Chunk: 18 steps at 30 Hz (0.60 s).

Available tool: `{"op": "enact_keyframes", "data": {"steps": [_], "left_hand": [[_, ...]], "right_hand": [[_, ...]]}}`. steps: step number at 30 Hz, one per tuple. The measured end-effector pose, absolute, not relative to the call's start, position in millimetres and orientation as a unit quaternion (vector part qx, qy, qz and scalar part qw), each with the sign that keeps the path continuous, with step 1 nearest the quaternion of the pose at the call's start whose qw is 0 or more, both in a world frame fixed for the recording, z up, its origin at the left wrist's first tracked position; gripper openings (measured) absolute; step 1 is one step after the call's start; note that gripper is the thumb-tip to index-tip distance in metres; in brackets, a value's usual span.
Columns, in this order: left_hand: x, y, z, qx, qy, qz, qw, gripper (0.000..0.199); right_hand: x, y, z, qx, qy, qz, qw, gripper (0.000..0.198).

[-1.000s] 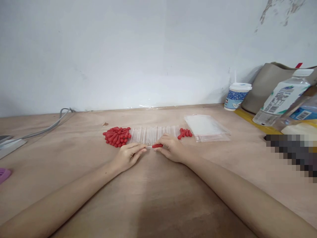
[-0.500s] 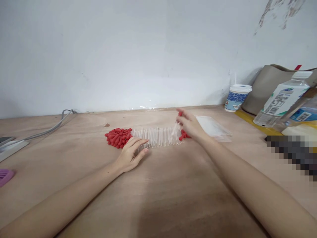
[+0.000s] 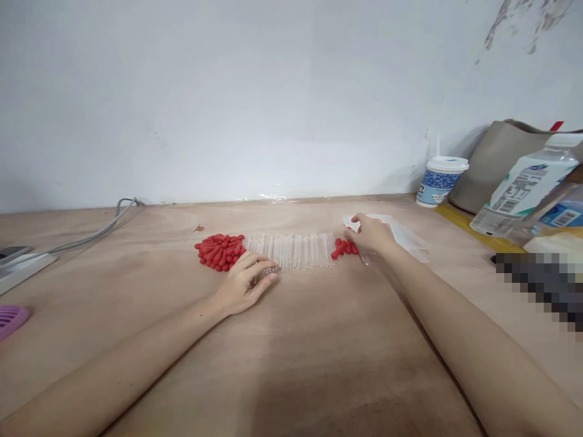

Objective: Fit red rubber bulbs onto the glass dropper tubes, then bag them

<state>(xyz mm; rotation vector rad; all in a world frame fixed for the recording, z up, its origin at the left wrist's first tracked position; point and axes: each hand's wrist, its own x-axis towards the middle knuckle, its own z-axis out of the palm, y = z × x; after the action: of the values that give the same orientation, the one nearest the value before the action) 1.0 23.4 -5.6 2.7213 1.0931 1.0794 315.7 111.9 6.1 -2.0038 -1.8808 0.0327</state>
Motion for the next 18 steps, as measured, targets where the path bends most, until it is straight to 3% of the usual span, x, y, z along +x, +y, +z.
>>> {"op": "enact_keyframes", "data": {"steps": [3, 10, 18], "left_hand": [[1, 24, -6, 0.871, 0.351, 0.345, 0.008, 0.023], [0, 22, -4, 0.861, 0.367, 0.351, -0.014, 0.022], [0, 26, -1, 0.831, 0.416, 0.364, -0.05, 0.01]], "right_hand": [[314, 105, 16, -0.7, -0.687, 0.004, 0.195, 0.036], [310, 88, 30, -0.432, -0.87, 0.182, 0.152, 0.028], [307, 88, 29, -0.405, -0.882, 0.155, 0.185, 0.014]]}}
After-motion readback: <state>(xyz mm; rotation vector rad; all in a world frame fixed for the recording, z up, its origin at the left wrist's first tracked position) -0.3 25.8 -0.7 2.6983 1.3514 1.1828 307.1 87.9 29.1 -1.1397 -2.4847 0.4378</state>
